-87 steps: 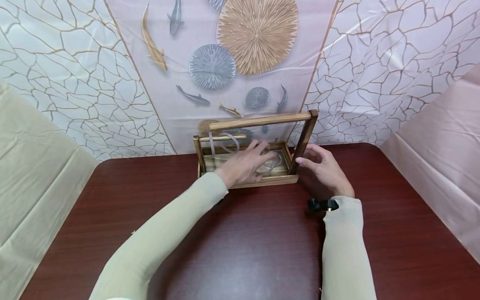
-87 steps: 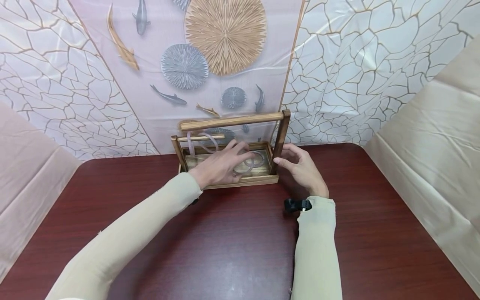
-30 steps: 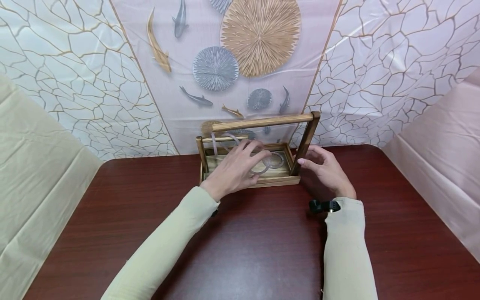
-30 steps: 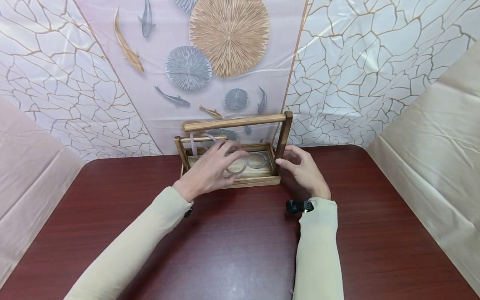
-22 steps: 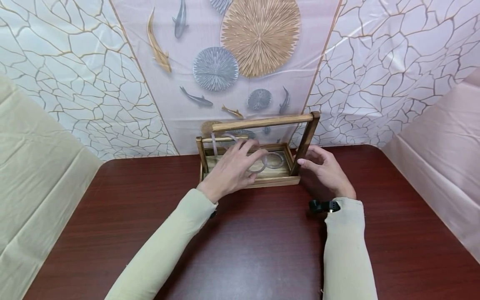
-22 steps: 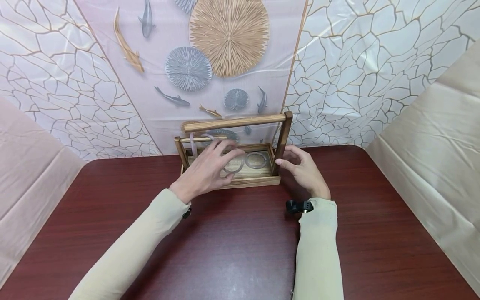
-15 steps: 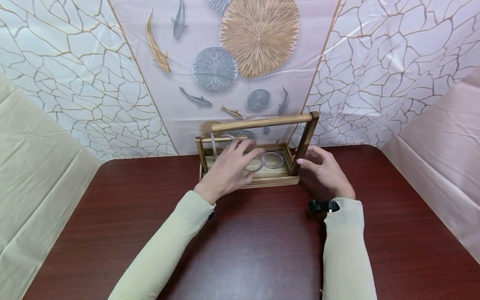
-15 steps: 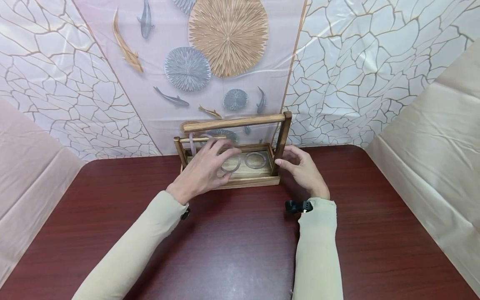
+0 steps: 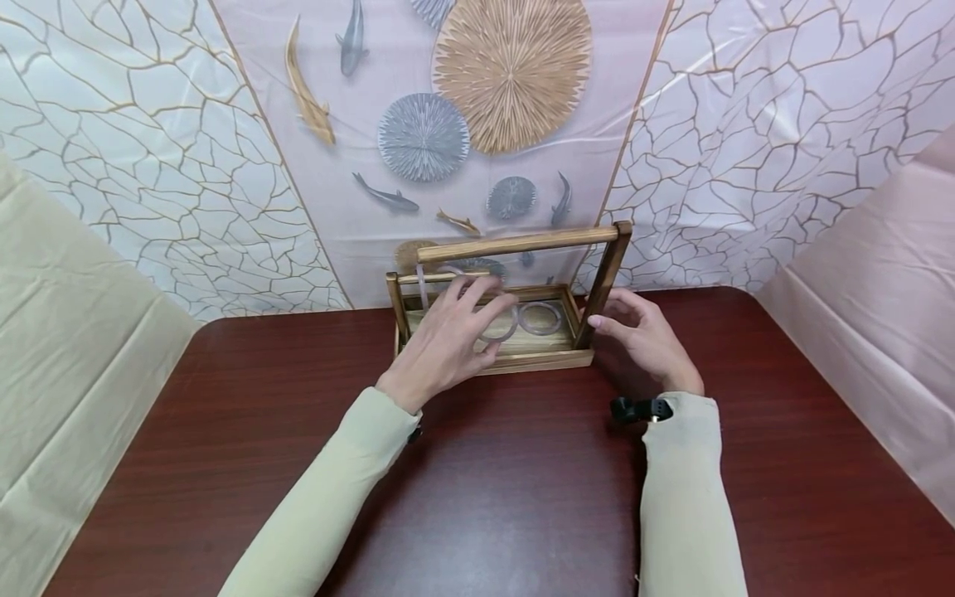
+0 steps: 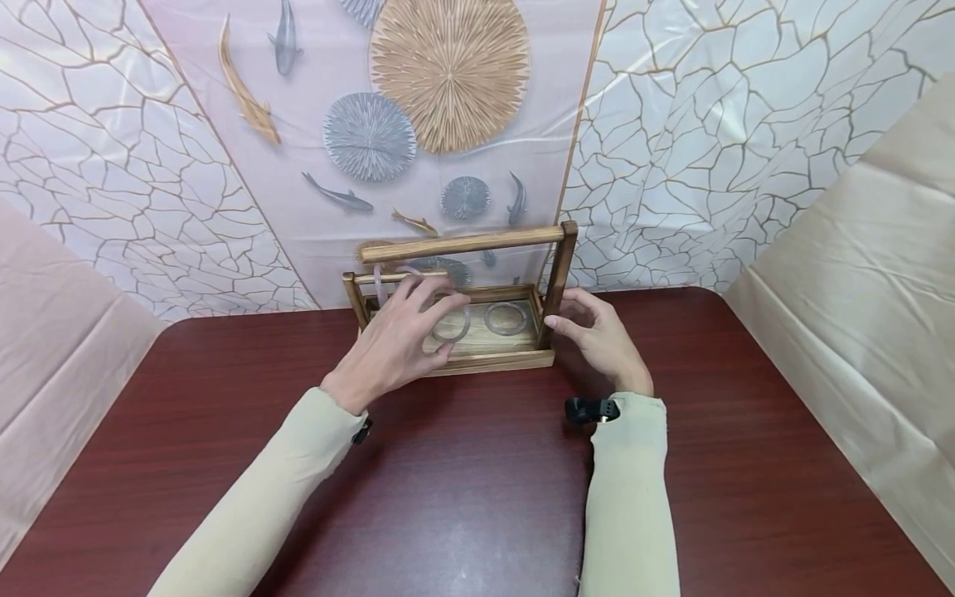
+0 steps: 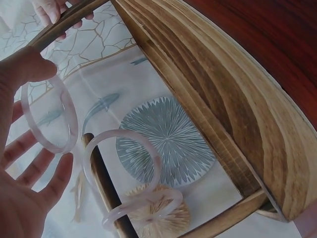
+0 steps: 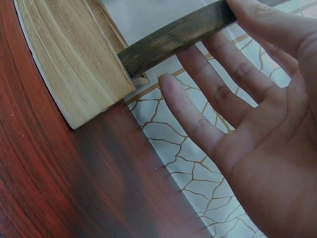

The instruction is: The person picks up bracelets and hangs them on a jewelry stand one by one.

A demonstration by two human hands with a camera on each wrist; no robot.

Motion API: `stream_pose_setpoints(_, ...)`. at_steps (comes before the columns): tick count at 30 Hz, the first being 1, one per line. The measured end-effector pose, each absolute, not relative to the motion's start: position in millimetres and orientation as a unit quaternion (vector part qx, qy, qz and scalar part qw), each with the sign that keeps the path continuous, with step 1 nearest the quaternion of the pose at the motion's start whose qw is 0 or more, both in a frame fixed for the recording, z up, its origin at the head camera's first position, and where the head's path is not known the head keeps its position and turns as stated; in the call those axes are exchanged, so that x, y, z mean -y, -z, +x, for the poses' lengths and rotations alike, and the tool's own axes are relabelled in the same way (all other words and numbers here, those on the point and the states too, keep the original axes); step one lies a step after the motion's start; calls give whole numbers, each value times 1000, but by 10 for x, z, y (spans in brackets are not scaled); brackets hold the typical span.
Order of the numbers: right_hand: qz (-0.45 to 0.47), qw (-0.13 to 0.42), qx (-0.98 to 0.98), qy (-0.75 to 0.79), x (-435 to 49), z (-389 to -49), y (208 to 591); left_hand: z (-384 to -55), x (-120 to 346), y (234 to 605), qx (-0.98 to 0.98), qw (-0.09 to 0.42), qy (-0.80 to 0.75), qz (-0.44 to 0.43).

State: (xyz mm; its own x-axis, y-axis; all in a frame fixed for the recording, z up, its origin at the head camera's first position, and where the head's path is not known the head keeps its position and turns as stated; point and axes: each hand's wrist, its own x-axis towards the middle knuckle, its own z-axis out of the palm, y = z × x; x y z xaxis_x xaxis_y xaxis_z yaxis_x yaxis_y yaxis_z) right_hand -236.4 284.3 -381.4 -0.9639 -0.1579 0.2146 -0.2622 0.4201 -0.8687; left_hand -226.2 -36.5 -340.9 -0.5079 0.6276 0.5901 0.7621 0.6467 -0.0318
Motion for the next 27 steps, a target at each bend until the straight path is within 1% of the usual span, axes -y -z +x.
stream_pose_setpoints(9, 124, 48, 841, -525, -2857, -2360, 3816, -2213, 448, 3403, 853, 314, 105, -404)
stream_pose_setpoints(20, 125, 49, 837, -531, -2859, -2360, 3828, -2165, 558, 3394, 851, 319, 113, -401)
stream_pose_setpoints(27, 129, 50, 829, -542, -2843, -2379, 3845, -2132, 633, 3367, 845, 334, 126, -398)
